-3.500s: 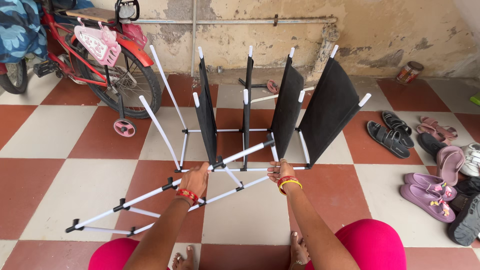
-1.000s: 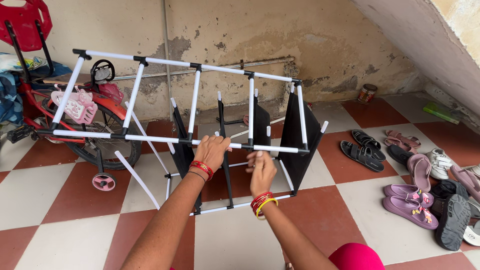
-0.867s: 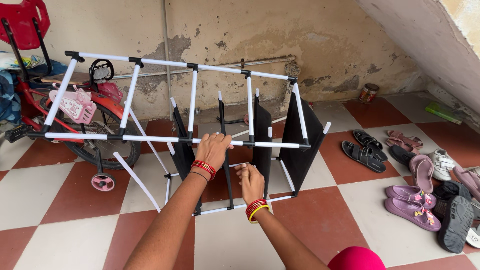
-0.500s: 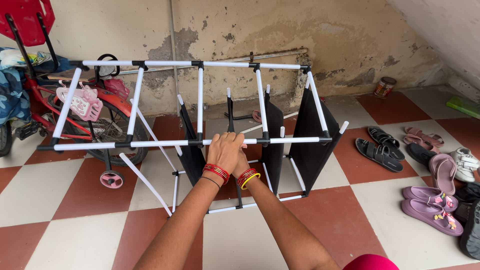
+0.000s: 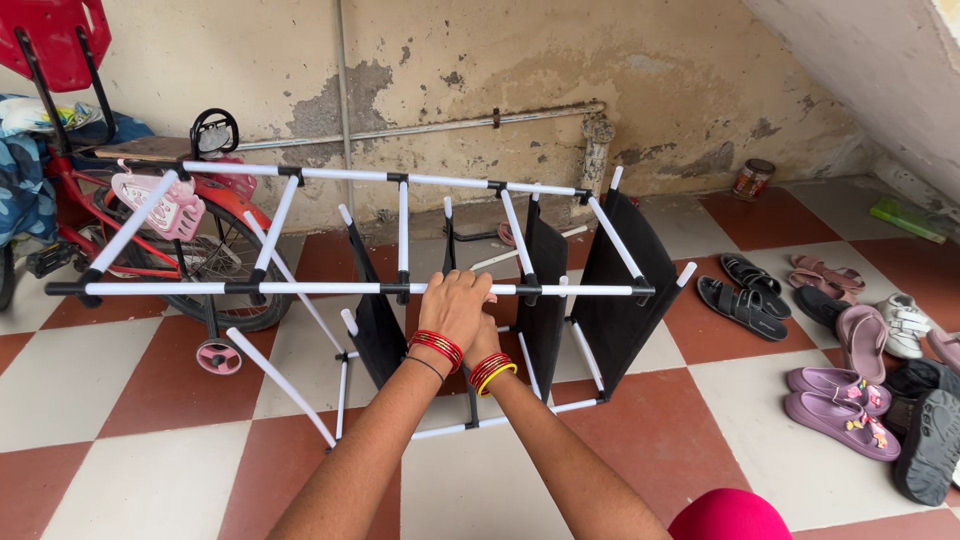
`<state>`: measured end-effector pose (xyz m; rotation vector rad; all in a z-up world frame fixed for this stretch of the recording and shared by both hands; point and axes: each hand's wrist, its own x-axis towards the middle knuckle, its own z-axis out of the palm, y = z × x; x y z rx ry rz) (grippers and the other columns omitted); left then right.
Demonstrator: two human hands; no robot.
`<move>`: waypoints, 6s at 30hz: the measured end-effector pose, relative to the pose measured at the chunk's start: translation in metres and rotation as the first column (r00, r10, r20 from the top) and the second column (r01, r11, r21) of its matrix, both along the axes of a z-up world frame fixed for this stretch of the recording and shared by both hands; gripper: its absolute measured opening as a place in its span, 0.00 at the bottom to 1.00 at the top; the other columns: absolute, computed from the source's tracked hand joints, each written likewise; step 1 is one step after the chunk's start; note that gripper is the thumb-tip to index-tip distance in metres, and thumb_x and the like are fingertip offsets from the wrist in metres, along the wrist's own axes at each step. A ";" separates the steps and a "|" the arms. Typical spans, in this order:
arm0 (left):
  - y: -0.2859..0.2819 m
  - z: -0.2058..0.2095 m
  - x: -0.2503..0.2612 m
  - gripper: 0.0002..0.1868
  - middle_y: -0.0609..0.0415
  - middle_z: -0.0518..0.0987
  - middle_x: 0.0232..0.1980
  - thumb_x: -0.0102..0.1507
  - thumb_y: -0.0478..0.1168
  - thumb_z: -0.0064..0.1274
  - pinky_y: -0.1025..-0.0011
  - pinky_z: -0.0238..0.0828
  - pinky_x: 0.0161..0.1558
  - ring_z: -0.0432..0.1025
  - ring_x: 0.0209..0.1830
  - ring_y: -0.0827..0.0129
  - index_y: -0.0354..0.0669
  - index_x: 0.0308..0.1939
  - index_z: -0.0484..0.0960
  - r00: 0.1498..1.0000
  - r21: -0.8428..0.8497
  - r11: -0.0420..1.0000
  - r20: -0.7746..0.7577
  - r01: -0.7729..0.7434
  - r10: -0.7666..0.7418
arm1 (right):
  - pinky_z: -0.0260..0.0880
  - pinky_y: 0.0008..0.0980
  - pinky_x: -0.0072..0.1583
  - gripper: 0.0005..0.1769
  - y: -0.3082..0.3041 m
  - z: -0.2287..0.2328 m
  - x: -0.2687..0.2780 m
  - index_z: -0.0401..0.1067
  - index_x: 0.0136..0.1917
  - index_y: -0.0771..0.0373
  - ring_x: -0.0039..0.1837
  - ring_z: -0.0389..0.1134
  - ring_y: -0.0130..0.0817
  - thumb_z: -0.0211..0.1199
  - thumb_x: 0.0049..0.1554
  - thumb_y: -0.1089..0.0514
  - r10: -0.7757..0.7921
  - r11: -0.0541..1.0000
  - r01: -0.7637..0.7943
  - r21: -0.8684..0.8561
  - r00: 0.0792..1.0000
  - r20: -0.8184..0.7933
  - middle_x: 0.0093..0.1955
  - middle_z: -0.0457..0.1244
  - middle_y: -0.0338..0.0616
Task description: The person assembles a shoe rack by connecting plastic pipes and joints to attach the side frame and secure the fabric shelves by hand.
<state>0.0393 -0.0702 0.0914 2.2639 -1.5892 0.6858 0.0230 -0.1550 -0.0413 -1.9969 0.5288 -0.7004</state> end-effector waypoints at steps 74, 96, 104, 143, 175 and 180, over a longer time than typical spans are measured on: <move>0.003 -0.017 0.076 0.25 0.46 0.80 0.30 0.72 0.55 0.41 0.62 0.76 0.27 0.75 0.22 0.61 0.32 0.44 0.77 0.327 0.008 0.956 -0.939 -0.295 0.109 | 0.46 0.19 0.27 0.14 -0.225 0.115 -0.221 0.79 0.53 0.65 0.25 0.45 0.17 0.58 0.64 0.54 -0.317 0.670 0.026 0.742 0.913 0.255 0.26 0.51 0.26; -0.011 0.055 0.001 0.21 0.42 0.84 0.43 0.73 0.52 0.42 0.55 0.80 0.42 0.82 0.43 0.50 0.40 0.48 0.82 0.595 0.232 0.813 -0.580 -0.535 0.557 | 0.64 0.26 0.45 0.20 -0.232 0.097 -0.240 0.78 0.63 0.63 0.41 0.63 0.23 0.63 0.58 0.58 -0.456 0.879 0.405 0.252 0.870 0.190 0.41 0.69 0.38; -0.007 0.054 0.000 0.21 0.41 0.85 0.43 0.73 0.52 0.41 0.55 0.80 0.43 0.82 0.43 0.50 0.39 0.49 0.82 0.599 0.253 0.813 -0.568 -0.525 0.564 | 0.66 0.27 0.45 0.20 -0.226 0.103 -0.241 0.77 0.63 0.63 0.41 0.64 0.23 0.62 0.58 0.59 -0.469 0.876 0.434 0.211 0.870 0.155 0.40 0.69 0.40; -0.004 0.027 0.000 0.21 0.44 0.85 0.39 0.73 0.51 0.38 0.58 0.82 0.38 0.82 0.39 0.54 0.40 0.48 0.82 0.581 0.289 0.791 -0.553 -0.539 0.598 | 0.66 0.26 0.43 0.18 -0.225 0.099 -0.241 0.79 0.62 0.60 0.38 0.64 0.22 0.65 0.58 0.58 -0.473 0.879 0.460 0.126 0.874 0.109 0.37 0.69 0.39; -0.009 0.005 0.001 0.20 0.41 0.85 0.37 0.74 0.48 0.42 0.59 0.82 0.36 0.83 0.36 0.53 0.36 0.46 0.84 0.495 0.278 0.794 -0.658 -0.541 0.567 | 0.70 0.19 0.41 0.33 -0.240 0.076 -0.268 0.81 0.49 0.62 0.35 0.64 0.21 0.64 0.53 0.29 -0.279 0.818 0.238 0.523 0.960 0.000 0.34 0.63 0.33; -0.009 0.003 0.009 0.19 0.40 0.85 0.38 0.73 0.47 0.44 0.58 0.82 0.37 0.82 0.38 0.51 0.36 0.46 0.84 0.511 0.265 0.806 -0.659 -0.529 0.552 | 0.72 0.21 0.43 0.33 -0.239 0.074 -0.269 0.81 0.47 0.64 0.36 0.66 0.24 0.64 0.54 0.30 -0.322 0.802 0.297 0.519 0.946 -0.044 0.35 0.67 0.40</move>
